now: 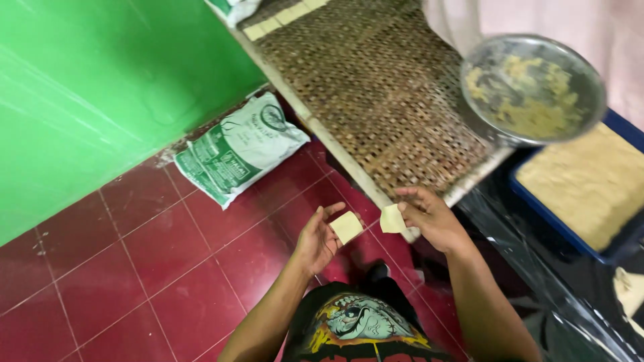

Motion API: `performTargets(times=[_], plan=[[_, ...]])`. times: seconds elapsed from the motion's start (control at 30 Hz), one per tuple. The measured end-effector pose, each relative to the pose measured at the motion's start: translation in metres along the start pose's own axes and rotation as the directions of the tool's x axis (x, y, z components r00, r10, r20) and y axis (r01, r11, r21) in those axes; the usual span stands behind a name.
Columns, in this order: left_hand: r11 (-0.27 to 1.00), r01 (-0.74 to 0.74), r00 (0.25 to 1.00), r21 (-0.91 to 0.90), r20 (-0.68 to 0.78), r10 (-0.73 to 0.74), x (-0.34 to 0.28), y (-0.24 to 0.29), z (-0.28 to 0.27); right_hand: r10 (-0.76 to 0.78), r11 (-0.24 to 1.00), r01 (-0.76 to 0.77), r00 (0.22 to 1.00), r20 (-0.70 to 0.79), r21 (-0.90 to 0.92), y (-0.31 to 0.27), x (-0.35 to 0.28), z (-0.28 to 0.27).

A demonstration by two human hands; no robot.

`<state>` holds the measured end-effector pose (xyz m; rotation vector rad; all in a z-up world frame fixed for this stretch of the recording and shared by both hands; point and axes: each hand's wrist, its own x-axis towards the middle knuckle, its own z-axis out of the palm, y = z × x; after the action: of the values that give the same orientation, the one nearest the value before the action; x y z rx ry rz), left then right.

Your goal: Cutting dough into squares using a scraper and placing them on a drying rack.

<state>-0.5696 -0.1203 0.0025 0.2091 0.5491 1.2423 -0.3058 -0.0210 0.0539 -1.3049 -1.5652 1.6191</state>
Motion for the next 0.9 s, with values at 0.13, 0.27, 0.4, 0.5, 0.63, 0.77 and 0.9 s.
performTargets(times=[0.13,0.27,0.4,0.5,0.63,0.77,0.9], plan=[[0.999,-0.025,0.999,-0.043,-0.030,0.023,0.017,0.034,-0.028,0.016,0.998,-0.013,0.999,0.036,-0.057,-0.028,0.048,0.020],[0.998,-0.042,0.999,-0.054,-0.008,0.041,0.053,0.077,-0.044,0.115,0.976,-0.102,0.992,0.057,-0.190,-0.041,0.114,0.015],[0.999,-0.049,0.998,-0.022,-0.033,0.048,0.102,0.124,-0.057,0.006,0.988,0.015,0.991,0.136,-0.155,-0.027,0.209,-0.001],[1.000,-0.014,0.998,-0.023,-0.057,0.012,0.143,0.160,-0.066,0.057,0.909,-0.017,0.995,0.083,-0.417,-0.084,0.254,0.009],[1.000,-0.020,0.998,-0.011,-0.058,0.019,0.188,0.211,-0.070,0.133,0.931,-0.091,0.986,0.096,-0.354,-0.069,0.354,0.001],[1.000,-0.028,0.997,0.002,-0.072,0.028,0.227,0.255,-0.082,-0.141,0.937,0.186,0.976,0.168,-0.297,-0.069,0.427,0.000],[0.999,-0.002,0.999,-0.034,-0.037,0.001,0.266,0.310,-0.098,-0.008,0.843,0.023,1.000,0.030,-0.537,-0.156,0.465,0.034]])
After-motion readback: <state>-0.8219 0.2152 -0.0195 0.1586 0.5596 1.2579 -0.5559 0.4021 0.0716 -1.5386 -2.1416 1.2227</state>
